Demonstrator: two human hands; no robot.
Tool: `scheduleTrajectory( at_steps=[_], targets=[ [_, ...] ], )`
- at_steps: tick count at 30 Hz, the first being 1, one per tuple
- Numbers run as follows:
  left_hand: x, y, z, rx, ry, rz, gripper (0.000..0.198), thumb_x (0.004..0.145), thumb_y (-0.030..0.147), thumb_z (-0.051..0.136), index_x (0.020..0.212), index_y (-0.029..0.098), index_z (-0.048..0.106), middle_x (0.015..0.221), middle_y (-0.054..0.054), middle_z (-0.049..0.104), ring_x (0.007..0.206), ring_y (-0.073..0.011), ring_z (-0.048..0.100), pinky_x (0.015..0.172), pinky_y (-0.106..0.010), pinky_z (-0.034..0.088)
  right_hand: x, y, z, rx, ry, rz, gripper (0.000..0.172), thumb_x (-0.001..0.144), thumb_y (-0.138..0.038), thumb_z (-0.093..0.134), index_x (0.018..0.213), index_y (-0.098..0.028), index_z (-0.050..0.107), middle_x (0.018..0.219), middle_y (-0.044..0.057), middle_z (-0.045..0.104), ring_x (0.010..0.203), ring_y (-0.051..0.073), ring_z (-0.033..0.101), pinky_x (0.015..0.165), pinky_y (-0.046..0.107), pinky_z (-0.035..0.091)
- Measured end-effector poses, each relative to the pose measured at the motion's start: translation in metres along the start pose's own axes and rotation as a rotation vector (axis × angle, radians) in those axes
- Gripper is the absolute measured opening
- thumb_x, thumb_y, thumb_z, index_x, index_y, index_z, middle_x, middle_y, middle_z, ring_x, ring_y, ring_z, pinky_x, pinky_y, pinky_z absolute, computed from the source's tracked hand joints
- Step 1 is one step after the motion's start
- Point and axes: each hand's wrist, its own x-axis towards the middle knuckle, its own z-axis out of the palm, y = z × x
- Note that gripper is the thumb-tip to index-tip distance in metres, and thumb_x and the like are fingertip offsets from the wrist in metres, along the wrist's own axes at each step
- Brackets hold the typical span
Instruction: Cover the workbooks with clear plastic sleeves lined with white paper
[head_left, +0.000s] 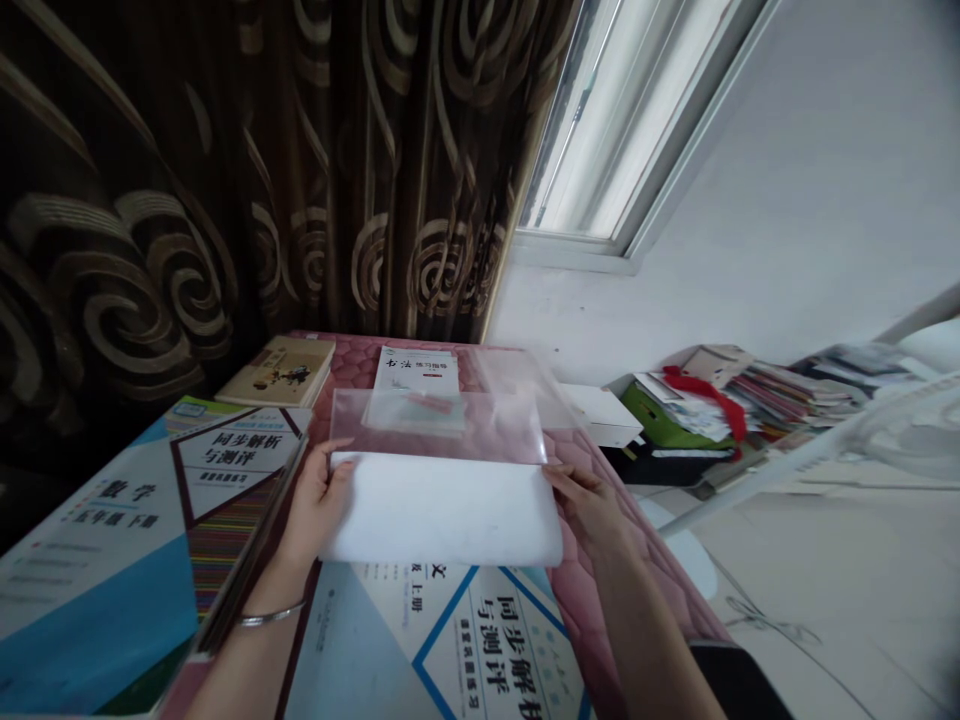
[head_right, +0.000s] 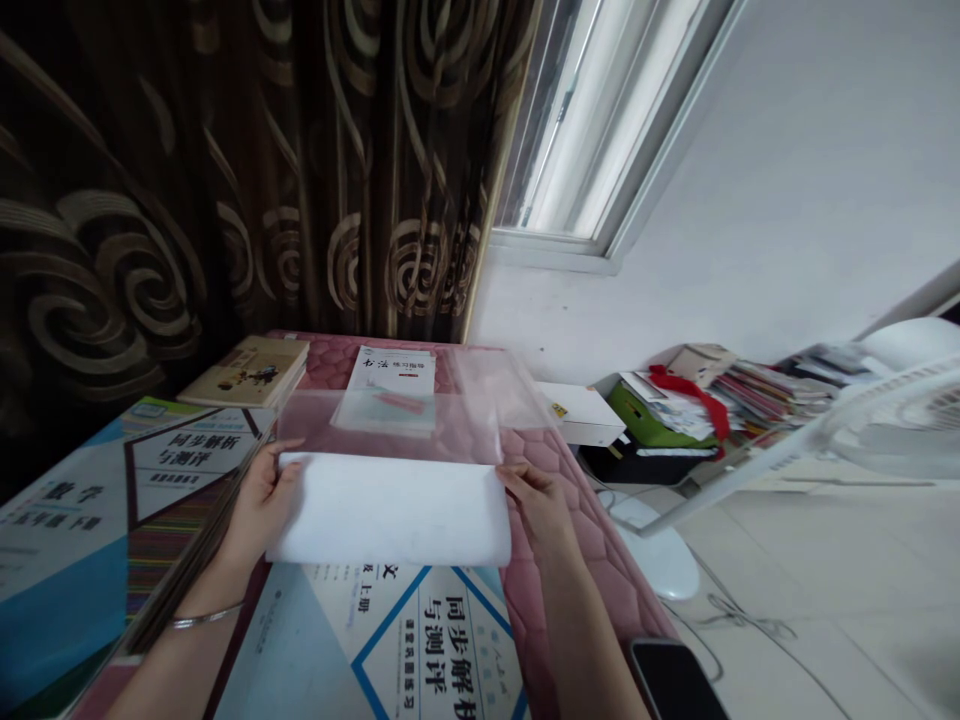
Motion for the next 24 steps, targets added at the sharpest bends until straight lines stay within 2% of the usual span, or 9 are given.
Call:
scheduleTrajectory(
  at_steps=[10,15,19,21,24],
  targets=[
    [-0.001,0.000,-0.001,-0.006,-0.021,-0.008,0.029,0.086,0.032,0.049,0.110,0.018,0.057,0.097,-0.004,0.063,0.088,-0.0179,0.058,0.081,-0.030,0.045,0.004,0.005,0.001,0.073,0.003,-0.004,0.034,0.041,-0.033,0.092,0.051,-0.020,0.062,0.054,-0.004,0.061,0.052,0.010,0.052,0.051,0.024,0.045],
    [-0.001,-0.001,-0.002,0.005,-0.029,-0.018,0.030,0.086,0.033,0.050,0.110,0.018,0.057,0.096,-0.005,0.064,0.087,-0.0182,0.058,0.081,-0.030,0.046,0.007,0.009,-0.001,0.045,0.017,-0.089,0.036,0.043,-0.036,0.091,0.064,-0.022,0.065,0.059,-0.004,0.063,0.055,0.011,0.054,0.052,0.023,0.045],
    [0.000,-0.001,-0.001,0.010,-0.029,-0.010,0.029,0.086,0.031,0.049,0.111,0.018,0.056,0.098,-0.005,0.064,0.087,-0.0177,0.059,0.082,-0.030,0.046,0.005,0.012,0.000,-0.075,0.026,-0.163,0.037,0.052,-0.042,0.088,0.076,-0.021,0.069,0.066,-0.001,0.067,0.059,0.013,0.056,0.053,0.024,0.044],
    [0.000,-0.002,-0.001,0.008,-0.026,-0.008,0.028,0.087,0.031,0.048,0.111,0.019,0.056,0.100,-0.005,0.064,0.089,-0.0179,0.059,0.084,-0.031,0.046,0.005,0.013,0.000,-0.093,0.019,-0.146,0.037,0.054,-0.042,0.087,0.079,-0.021,0.070,0.069,0.000,0.068,0.061,0.014,0.057,0.055,0.025,0.045],
    [-0.001,-0.004,0.000,0.012,-0.013,0.000,0.027,0.087,0.030,0.049,0.110,0.018,0.056,0.100,-0.005,0.064,0.093,-0.0186,0.059,0.086,-0.031,0.045,0.007,0.014,-0.003,-0.038,0.007,-0.080,0.040,0.048,-0.040,0.090,0.078,-0.021,0.072,0.068,-0.001,0.068,0.061,0.013,0.057,0.058,0.025,0.045]
  ],
)
